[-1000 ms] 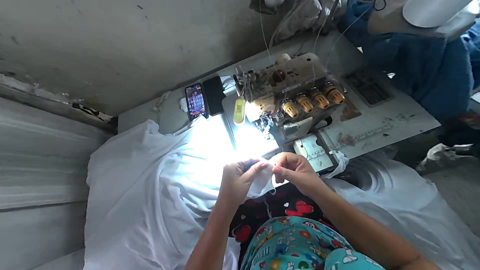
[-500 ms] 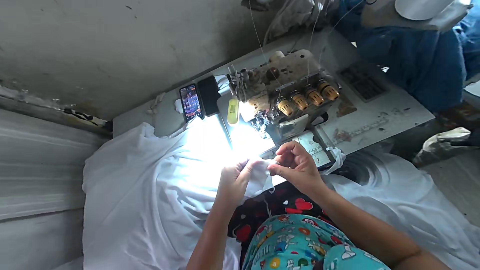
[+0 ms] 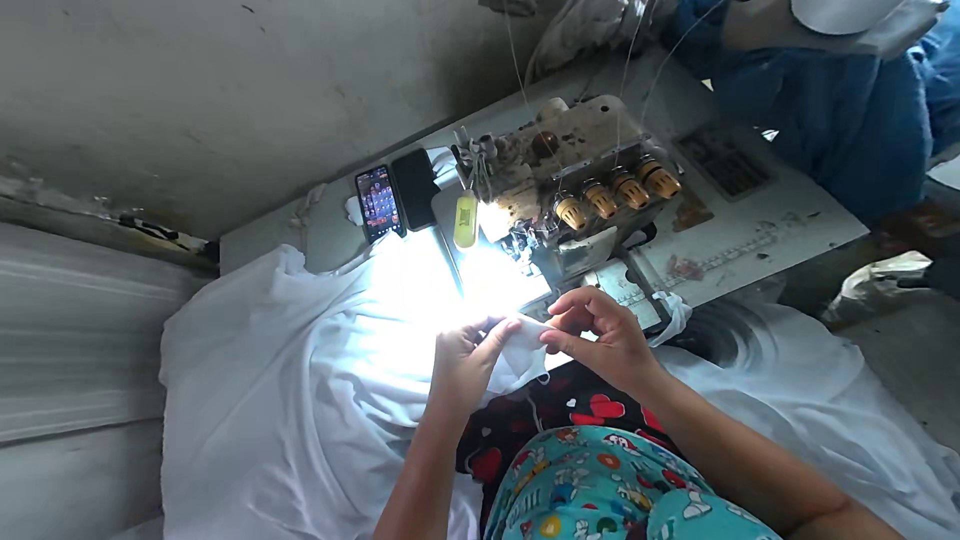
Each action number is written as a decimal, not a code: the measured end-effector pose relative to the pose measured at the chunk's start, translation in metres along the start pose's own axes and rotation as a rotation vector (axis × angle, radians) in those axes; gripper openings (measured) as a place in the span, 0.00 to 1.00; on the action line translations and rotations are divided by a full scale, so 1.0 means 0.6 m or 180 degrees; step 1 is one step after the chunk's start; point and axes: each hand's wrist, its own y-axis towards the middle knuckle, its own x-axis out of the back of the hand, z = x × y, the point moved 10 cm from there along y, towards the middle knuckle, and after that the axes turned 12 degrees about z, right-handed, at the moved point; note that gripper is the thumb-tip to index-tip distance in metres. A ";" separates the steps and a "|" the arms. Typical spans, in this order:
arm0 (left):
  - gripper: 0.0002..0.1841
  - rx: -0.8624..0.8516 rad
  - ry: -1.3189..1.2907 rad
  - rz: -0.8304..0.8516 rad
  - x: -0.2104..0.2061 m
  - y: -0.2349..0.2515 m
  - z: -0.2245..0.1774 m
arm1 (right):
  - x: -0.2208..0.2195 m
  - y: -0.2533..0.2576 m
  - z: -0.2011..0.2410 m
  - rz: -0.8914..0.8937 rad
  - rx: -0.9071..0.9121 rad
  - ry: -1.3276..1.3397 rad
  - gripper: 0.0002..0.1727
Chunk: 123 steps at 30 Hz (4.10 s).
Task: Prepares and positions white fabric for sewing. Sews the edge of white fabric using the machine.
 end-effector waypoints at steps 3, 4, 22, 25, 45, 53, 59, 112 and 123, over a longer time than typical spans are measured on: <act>0.06 0.0040 0.0014 -0.0019 0.001 -0.001 0.002 | -0.004 0.001 -0.003 0.0118 -0.0044 -0.0079 0.18; 0.06 0.0033 0.0001 -0.0021 0.001 -0.001 0.002 | -0.006 0.001 -0.005 0.0142 -0.0070 -0.0087 0.20; 0.04 -0.0075 0.0065 -0.0171 0.005 -0.005 0.007 | 0.002 0.002 -0.007 -0.0096 -0.0202 0.0067 0.15; 0.03 -0.0013 -0.0048 -0.0185 0.008 -0.008 0.016 | 0.001 0.002 -0.006 -0.0063 -0.0191 0.0001 0.15; 0.08 -0.1151 0.1424 -0.0895 0.027 -0.029 -0.101 | -0.036 0.040 0.025 0.0216 0.0212 0.0253 0.09; 0.07 -0.0910 0.1645 -0.0717 -0.060 0.057 0.021 | 0.040 -0.008 -0.103 -0.0726 -0.0951 0.0180 0.12; 0.13 -0.0597 0.2314 -0.0484 -0.089 0.028 -0.001 | 0.038 -0.005 -0.079 -0.0407 -0.0345 -0.0345 0.06; 0.11 -0.0570 0.1902 0.0749 -0.092 0.070 -0.032 | 0.077 0.035 -0.022 0.0332 0.0105 -0.2349 0.10; 0.11 -0.0641 0.3039 -0.1007 0.158 -0.025 -0.172 | -0.213 0.007 -0.098 0.2009 -0.0424 -0.0161 0.21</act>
